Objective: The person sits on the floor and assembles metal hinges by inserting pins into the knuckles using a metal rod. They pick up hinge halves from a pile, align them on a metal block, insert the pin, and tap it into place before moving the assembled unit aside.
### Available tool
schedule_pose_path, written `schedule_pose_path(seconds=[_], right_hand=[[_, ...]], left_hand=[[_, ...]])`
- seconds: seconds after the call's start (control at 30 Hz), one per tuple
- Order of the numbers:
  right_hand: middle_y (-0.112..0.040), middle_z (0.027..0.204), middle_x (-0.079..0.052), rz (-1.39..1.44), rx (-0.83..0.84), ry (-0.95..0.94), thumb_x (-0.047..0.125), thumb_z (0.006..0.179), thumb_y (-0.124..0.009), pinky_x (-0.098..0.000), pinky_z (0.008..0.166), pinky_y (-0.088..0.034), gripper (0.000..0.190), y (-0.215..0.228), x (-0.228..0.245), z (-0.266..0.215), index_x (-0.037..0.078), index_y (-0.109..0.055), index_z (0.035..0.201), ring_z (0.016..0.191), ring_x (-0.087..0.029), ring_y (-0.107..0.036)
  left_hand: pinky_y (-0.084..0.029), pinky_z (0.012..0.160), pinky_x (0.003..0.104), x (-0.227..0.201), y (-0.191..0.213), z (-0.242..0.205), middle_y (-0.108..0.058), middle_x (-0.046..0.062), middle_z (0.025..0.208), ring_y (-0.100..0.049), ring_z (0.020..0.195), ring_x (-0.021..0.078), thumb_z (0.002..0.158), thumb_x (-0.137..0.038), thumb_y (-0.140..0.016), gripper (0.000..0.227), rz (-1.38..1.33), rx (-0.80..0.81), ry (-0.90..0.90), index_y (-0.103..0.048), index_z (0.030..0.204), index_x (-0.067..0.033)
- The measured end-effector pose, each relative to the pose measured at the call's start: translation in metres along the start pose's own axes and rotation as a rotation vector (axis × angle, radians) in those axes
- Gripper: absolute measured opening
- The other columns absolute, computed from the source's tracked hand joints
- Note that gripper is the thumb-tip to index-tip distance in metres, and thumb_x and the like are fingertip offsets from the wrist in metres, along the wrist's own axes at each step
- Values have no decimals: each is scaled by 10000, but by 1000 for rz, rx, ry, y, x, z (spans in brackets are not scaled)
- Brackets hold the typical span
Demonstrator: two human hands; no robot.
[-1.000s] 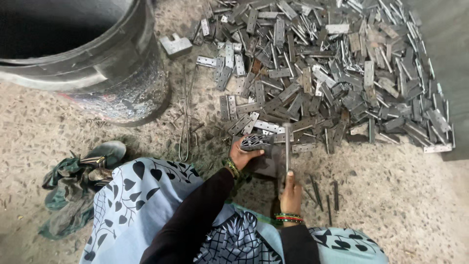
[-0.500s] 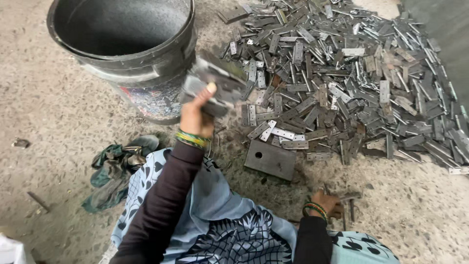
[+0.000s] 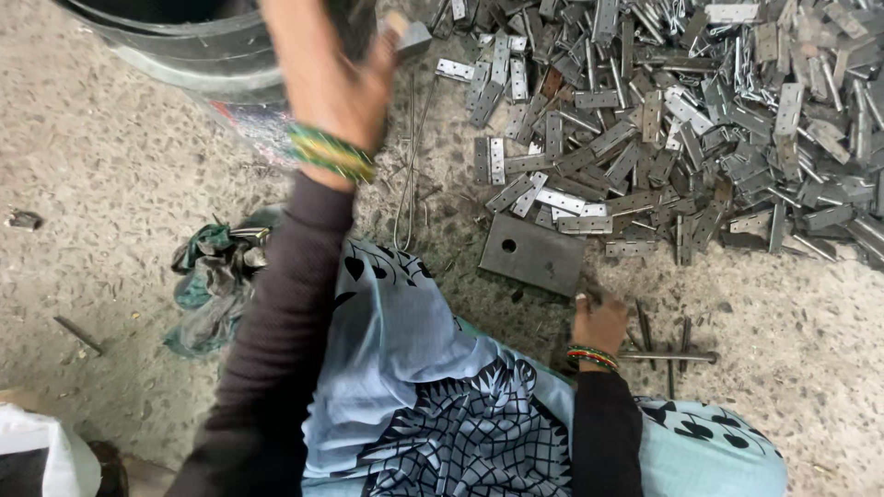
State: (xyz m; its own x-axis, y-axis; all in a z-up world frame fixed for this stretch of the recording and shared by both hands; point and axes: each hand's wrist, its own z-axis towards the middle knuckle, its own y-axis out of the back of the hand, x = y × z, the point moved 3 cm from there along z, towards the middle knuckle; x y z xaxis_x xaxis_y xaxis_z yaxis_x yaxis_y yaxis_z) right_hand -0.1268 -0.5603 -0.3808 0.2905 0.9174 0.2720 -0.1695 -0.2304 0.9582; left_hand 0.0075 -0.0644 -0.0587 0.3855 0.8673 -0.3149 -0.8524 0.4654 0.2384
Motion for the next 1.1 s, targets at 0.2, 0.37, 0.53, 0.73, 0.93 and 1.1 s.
schedule_pose_path(seconds=[0.2,0.37,0.53,0.73,0.93,1.1], right_hand=[[-666,1167,-277,-52,10,363,344,905,-721,-527,928,-501,436,-4,99,26,-5,-682,1162,1099,-452,-602],[-673,1147,-266,15,171,457,256,866,-727,-523,916,-503,422,-34,200,107,-14,-669,1184,1045,-455,-626],[-627,1244,-274,-189,95,481,368,852,-713,-517,867,-535,461,-69,291,166,8,-679,1137,1082,-415,-623],[-706,1037,-229,-280,122,446,509,847,-720,-536,754,-573,535,-96,307,186,5,-714,1028,969,-410,-692],[-732,802,-188,-210,185,638,393,887,-749,-462,682,-579,318,-45,300,189,75,-756,902,744,-367,-725],[-757,839,-145,234,585,854,305,964,-692,-388,567,-558,292,33,282,136,79,-732,1146,592,-234,-715]], left_hand=[[-533,1005,418,-78,-102,-216,-764,85,1156,-705,1083,240,824,-141,-804,279,-779,605,885,-748,1094,-101],[-553,864,339,-39,-161,-281,-756,113,1037,-687,925,209,893,-80,-744,247,-848,179,1519,-678,1112,12],[-509,963,323,-43,-160,-293,-703,98,1096,-652,1023,182,928,-84,-713,267,-596,65,1432,-643,1171,1],[-508,989,325,-42,-155,-277,-704,101,1141,-649,1064,181,925,-101,-684,291,-700,-37,1414,-654,1193,9],[-506,1010,332,-47,-153,-277,-646,102,1240,-622,1154,197,951,-204,-694,470,-803,-48,1565,-534,1340,6],[-524,962,336,-42,-151,-291,-643,136,1237,-645,1125,225,966,-288,-730,575,-692,120,1864,-466,1386,3]])
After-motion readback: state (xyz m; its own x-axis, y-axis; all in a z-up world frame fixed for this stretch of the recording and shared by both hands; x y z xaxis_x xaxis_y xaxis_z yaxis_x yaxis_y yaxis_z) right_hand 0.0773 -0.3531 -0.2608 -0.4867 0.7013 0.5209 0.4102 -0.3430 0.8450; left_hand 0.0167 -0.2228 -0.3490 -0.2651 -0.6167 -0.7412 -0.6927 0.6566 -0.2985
